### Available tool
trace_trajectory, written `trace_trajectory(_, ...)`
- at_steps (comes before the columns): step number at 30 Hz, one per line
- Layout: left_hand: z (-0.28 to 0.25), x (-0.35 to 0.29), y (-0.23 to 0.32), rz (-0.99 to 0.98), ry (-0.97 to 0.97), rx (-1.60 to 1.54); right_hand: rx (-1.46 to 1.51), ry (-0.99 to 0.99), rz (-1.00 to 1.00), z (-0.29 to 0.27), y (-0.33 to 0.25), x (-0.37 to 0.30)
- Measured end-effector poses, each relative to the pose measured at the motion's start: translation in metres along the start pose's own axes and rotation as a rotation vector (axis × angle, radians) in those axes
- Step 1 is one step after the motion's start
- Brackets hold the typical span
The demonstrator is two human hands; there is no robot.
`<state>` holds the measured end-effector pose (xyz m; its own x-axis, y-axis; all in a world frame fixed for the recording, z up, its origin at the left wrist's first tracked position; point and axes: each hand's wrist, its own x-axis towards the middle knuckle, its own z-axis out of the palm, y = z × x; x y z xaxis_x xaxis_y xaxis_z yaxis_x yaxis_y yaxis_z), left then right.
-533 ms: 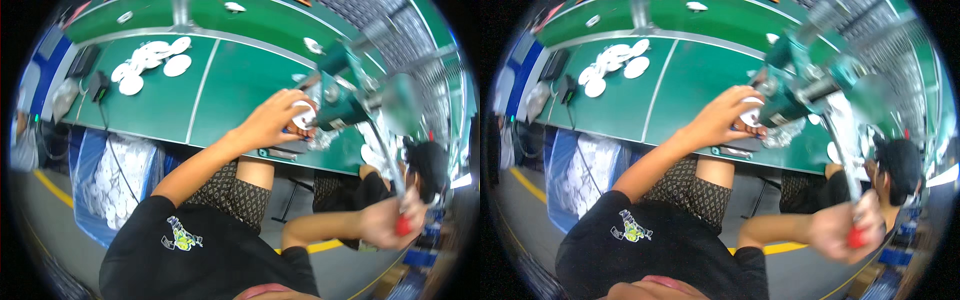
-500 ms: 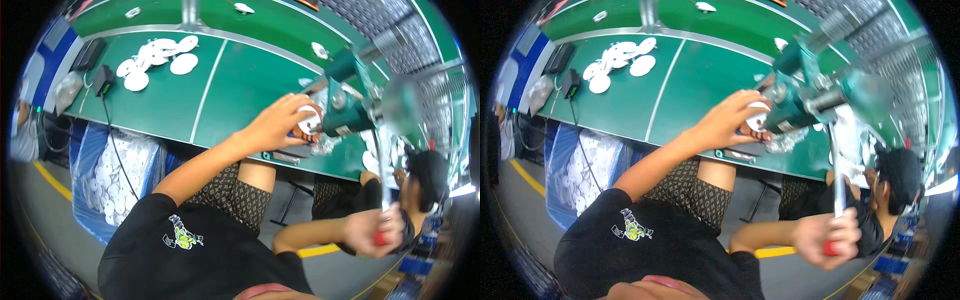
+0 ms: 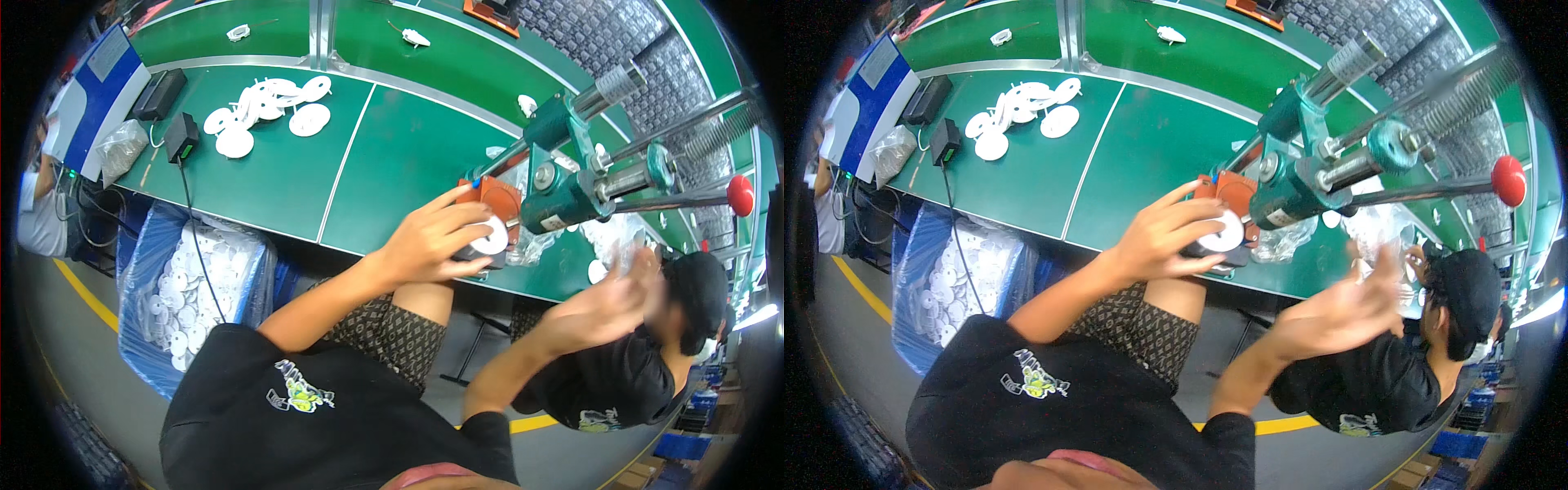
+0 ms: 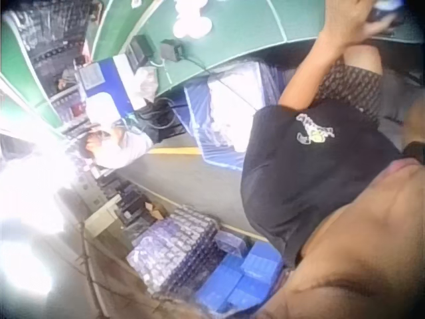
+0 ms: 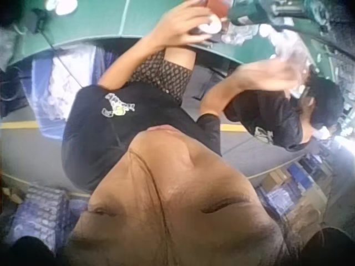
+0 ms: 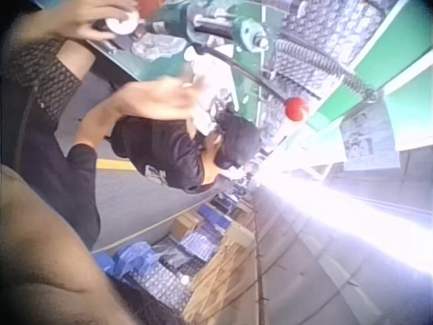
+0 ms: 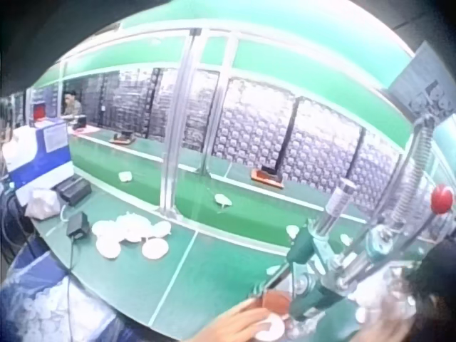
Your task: Manually assemble and press components using a hand-operated mechanical press.
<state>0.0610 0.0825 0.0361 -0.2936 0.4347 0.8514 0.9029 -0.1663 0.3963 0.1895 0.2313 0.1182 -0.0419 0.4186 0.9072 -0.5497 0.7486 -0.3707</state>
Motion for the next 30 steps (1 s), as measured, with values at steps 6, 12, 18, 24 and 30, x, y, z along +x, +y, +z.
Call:
trace_trajectory(6,-0.034,-0.042,0.038,-1.096,-0.089,-1.147,-0.488,-0.562,0.083,0.01,-0.021,-0.139)
trace_trajectory(12,-0.07,-0.013,0.008,-0.584,-0.178,0.101,-0.514,-0.317,0.177,-0.035,0.001,-0.122)
trace_trajectory(18,-0.162,-0.06,-0.167,-0.407,-0.31,1.014,-0.813,-0.045,0.478,-0.113,0.132,-0.049)
trace_trajectory(24,-0.149,-0.05,-0.159,-0.54,-0.216,0.738,-0.914,-0.266,0.537,-0.137,0.217,-0.04)
trace_trajectory(30,-0.153,-0.041,-0.155,-0.428,-0.17,0.724,-1.05,-0.295,0.458,-0.131,0.222,-0.046)
